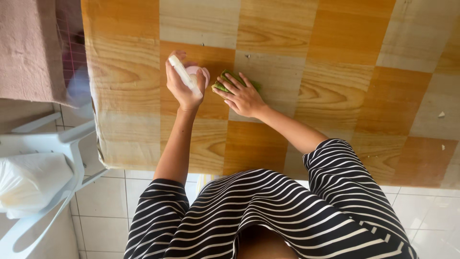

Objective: The person sprays a cleaning solution from a pink bottle onto a wooden table and wipes the surface with a green cloth. They repeatedly spray and wipe different sections of the table in a systematic manner.

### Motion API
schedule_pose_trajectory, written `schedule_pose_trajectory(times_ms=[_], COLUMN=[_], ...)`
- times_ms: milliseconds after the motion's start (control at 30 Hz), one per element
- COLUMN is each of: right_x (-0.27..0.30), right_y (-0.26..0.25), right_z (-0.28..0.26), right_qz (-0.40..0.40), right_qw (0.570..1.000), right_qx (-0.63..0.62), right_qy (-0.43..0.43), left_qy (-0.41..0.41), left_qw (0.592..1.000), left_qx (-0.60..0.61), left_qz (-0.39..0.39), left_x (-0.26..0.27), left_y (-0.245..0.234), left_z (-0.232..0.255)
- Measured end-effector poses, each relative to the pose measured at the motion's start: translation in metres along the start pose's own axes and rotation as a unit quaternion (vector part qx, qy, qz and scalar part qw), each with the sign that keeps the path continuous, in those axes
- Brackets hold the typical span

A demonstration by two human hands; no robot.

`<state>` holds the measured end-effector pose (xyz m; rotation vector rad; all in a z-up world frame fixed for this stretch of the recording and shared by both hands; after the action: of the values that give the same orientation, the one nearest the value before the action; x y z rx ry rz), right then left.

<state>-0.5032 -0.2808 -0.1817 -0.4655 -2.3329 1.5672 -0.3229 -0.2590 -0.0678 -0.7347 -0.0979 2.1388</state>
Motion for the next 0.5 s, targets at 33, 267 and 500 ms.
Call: schedule_pose_trajectory(times_ms=[33, 267, 500], right_x=[-0.007, -0.108, -0.199], right_y=[-0.002, -0.04, -0.079], right_z=[0.009, 0.11, 0.174], right_qz=[0.0, 0.07, 0.255], right_qw=[1.0, 0.991, 0.956], right_qx=[0.011, 0.036, 0.05], right_qy=[0.009, 0.113, 0.137], left_qy=[-0.01, -0.024, -0.019], left_qw=[1.0, 1.0, 1.0], left_qx=[-0.009, 0.001, 0.0], left_qz=[-0.004, -0.011, -0.001], left_x=[-0.004, -0.044, -0.076], left_y=[0.002, 0.025, 0.049], left_z=[-0.002, -0.015, -0.019])
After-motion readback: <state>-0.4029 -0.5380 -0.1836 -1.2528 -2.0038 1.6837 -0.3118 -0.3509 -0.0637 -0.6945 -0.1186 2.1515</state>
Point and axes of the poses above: each hand's wrist, its own x-axis away from the middle knuckle, its own y-axis out of the palm, z = x × y, the point moved 3 cm from there along -x, towards the middle knuckle
